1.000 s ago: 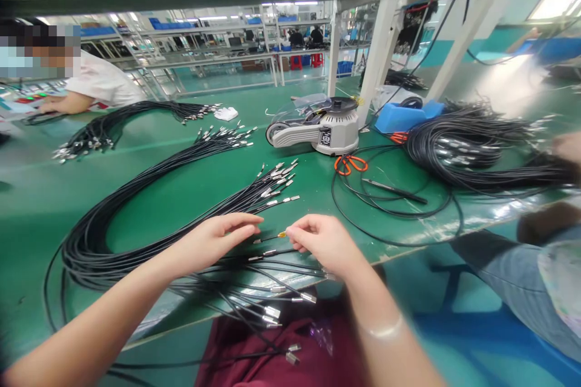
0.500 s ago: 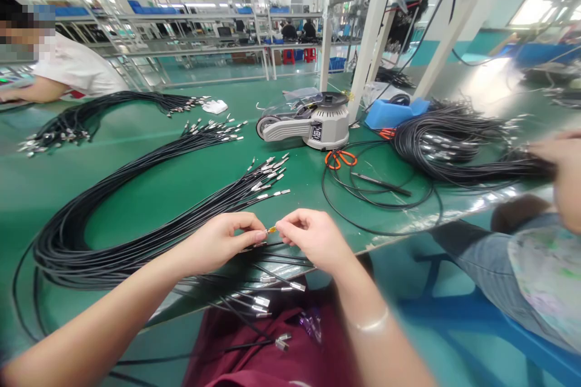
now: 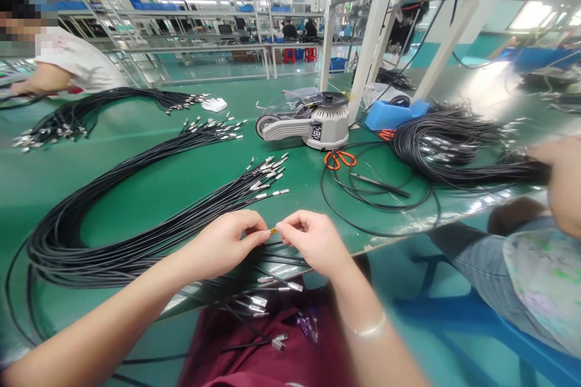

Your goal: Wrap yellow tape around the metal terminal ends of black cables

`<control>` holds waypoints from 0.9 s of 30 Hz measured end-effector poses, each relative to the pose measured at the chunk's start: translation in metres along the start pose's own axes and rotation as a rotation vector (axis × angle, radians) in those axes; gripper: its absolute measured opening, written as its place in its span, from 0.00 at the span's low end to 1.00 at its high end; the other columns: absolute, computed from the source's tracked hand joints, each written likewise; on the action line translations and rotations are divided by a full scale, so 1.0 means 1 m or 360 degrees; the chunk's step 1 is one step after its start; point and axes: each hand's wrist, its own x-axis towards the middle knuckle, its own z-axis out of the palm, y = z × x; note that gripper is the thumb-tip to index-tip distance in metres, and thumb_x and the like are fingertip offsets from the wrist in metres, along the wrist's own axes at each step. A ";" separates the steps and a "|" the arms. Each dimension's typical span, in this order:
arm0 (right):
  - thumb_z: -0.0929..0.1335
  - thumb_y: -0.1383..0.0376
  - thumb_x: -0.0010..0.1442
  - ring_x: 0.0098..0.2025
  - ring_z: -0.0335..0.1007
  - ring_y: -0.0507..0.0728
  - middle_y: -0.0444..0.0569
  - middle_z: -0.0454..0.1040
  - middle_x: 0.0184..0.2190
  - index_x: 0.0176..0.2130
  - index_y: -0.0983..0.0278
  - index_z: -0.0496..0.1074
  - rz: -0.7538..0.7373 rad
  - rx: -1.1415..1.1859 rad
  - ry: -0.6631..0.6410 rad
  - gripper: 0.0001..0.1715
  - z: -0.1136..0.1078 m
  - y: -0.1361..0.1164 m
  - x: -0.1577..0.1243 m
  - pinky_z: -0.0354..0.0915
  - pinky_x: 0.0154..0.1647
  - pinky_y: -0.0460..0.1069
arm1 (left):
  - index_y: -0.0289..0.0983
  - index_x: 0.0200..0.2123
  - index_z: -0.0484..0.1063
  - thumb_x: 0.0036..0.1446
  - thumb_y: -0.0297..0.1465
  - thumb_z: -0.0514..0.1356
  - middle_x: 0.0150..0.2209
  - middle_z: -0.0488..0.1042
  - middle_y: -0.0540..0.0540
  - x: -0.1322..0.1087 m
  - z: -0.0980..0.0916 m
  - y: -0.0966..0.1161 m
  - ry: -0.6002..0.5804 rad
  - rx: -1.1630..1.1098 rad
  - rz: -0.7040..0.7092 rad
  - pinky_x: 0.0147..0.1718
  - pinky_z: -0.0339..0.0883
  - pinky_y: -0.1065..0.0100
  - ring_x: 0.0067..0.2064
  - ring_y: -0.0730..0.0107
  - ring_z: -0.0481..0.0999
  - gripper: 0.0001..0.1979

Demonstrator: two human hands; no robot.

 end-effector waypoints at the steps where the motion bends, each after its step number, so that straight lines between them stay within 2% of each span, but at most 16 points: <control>1: 0.70 0.60 0.54 0.26 0.67 0.51 0.44 0.72 0.22 0.26 0.66 0.72 0.0004 -0.0004 0.0010 0.11 0.000 0.001 0.000 0.64 0.30 0.47 | 0.36 0.29 0.73 0.57 0.33 0.54 0.29 0.74 0.48 0.000 0.000 0.001 0.0009 0.0060 0.0031 0.33 0.59 0.69 0.33 0.69 0.70 0.10; 3: 0.70 0.60 0.53 0.26 0.67 0.51 0.44 0.72 0.22 0.26 0.66 0.72 0.0017 0.0006 0.0018 0.11 0.000 0.002 -0.001 0.64 0.30 0.47 | 0.36 0.28 0.72 0.57 0.32 0.54 0.29 0.73 0.48 0.001 0.000 0.001 0.0004 0.0124 0.0067 0.33 0.58 0.69 0.33 0.69 0.69 0.10; 5: 0.70 0.60 0.53 0.26 0.67 0.51 0.44 0.72 0.22 0.26 0.66 0.72 0.0032 0.0032 0.0004 0.11 0.000 0.003 -0.001 0.64 0.31 0.47 | 0.36 0.27 0.72 0.57 0.32 0.54 0.28 0.72 0.49 0.003 -0.001 0.001 -0.0079 0.0063 0.0060 0.32 0.57 0.69 0.31 0.69 0.68 0.10; 9: 0.71 0.59 0.53 0.26 0.68 0.51 0.45 0.73 0.22 0.27 0.66 0.72 0.0040 0.0098 -0.0022 0.12 0.000 0.003 -0.001 0.66 0.31 0.47 | 0.36 0.28 0.71 0.56 0.34 0.55 0.26 0.70 0.52 0.005 -0.003 -0.005 -0.0259 -0.0357 -0.0035 0.30 0.57 0.71 0.30 0.72 0.66 0.10; 13: 0.71 0.58 0.53 0.26 0.68 0.51 0.45 0.73 0.23 0.27 0.66 0.72 0.0042 0.0147 -0.0042 0.13 0.001 0.005 -0.001 0.66 0.32 0.47 | 0.35 0.27 0.71 0.54 0.36 0.57 0.25 0.68 0.52 0.005 0.001 -0.015 -0.0326 -0.0788 -0.0061 0.30 0.58 0.72 0.29 0.73 0.65 0.11; 16: 0.71 0.58 0.53 0.26 0.68 0.51 0.44 0.73 0.23 0.27 0.66 0.72 0.0037 0.0141 -0.0003 0.13 0.004 0.004 -0.004 0.65 0.31 0.47 | 0.34 0.27 0.71 0.53 0.36 0.58 0.25 0.69 0.51 0.005 0.007 -0.017 -0.0308 -0.0964 -0.0094 0.31 0.59 0.71 0.29 0.73 0.65 0.11; 20: 0.70 0.59 0.54 0.27 0.68 0.51 0.44 0.72 0.23 0.27 0.66 0.72 0.0023 0.0055 0.0047 0.12 0.004 0.000 -0.009 0.65 0.32 0.47 | 0.35 0.27 0.71 0.54 0.36 0.57 0.25 0.70 0.51 0.003 0.010 -0.009 -0.0180 -0.0784 -0.0167 0.31 0.59 0.71 0.29 0.72 0.66 0.11; 24: 0.69 0.60 0.54 0.29 0.68 0.52 0.45 0.74 0.25 0.29 0.66 0.74 0.0007 -0.0032 -0.0071 0.10 -0.007 -0.003 -0.010 0.64 0.33 0.47 | 0.36 0.28 0.72 0.56 0.36 0.55 0.27 0.72 0.51 -0.001 0.006 0.002 -0.0097 -0.0470 -0.0122 0.32 0.60 0.70 0.31 0.70 0.68 0.11; 27: 0.69 0.60 0.54 0.30 0.69 0.53 0.45 0.74 0.25 0.30 0.66 0.74 -0.0007 -0.0071 -0.0125 0.10 -0.014 -0.005 -0.008 0.65 0.34 0.48 | 0.37 0.29 0.72 0.57 0.36 0.53 0.27 0.71 0.51 -0.004 0.003 0.005 -0.0104 -0.0377 -0.0105 0.30 0.61 0.71 0.30 0.71 0.69 0.12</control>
